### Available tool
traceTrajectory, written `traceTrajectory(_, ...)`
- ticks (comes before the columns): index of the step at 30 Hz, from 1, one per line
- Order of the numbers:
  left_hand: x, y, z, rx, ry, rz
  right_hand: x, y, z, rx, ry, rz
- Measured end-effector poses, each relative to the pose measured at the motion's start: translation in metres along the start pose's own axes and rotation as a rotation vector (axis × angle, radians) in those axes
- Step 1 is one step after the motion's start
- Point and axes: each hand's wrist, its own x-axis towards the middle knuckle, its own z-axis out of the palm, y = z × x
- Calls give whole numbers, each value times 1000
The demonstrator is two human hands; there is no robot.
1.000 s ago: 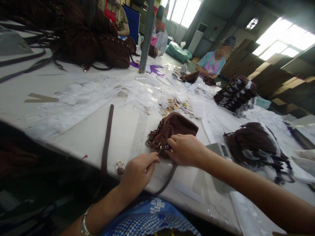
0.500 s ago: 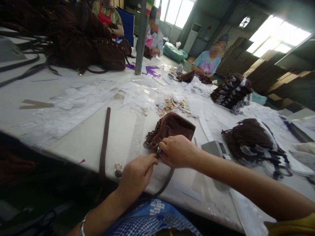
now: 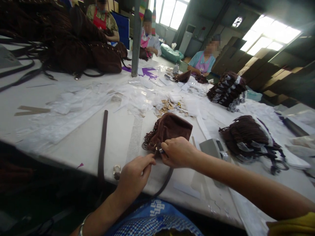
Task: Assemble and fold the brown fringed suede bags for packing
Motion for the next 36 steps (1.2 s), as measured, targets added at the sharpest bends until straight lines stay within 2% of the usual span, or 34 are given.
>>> traceTrajectory(2, 0, 0, 0, -34, 12, -32, -6, 1, 0, 55, 39, 39)
traceTrajectory(6, -1, -2, -1, -155, 22, -179, -23, 2, 3, 273, 129, 101)
traceTrajectory(10, -2, -9, -3, -173, 21, -266, -44, -4, 21, 589, 199, 188)
traceTrajectory(16, 4, -14, -3, 25, 27, -136, -65, -28, 61, 1079, 299, 297)
traceTrajectory(20, 9, -10, -4, 133, 50, -118, -71, -44, 78, 1248, 325, 320)
traceTrajectory(24, 17, -10, -8, 104, 39, -125, -69, -56, 95, 1399, 381, 350)
traceTrajectory(26, 20, -12, -10, 50, 24, -192, -65, -61, 103, 1511, 396, 368)
traceTrajectory(30, 25, -17, -12, -171, -40, -469, -54, -66, 114, 1693, 451, 375)
traceTrajectory(36, 32, -14, -12, -682, -46, -802, -35, -51, 126, 1621, 654, 386)
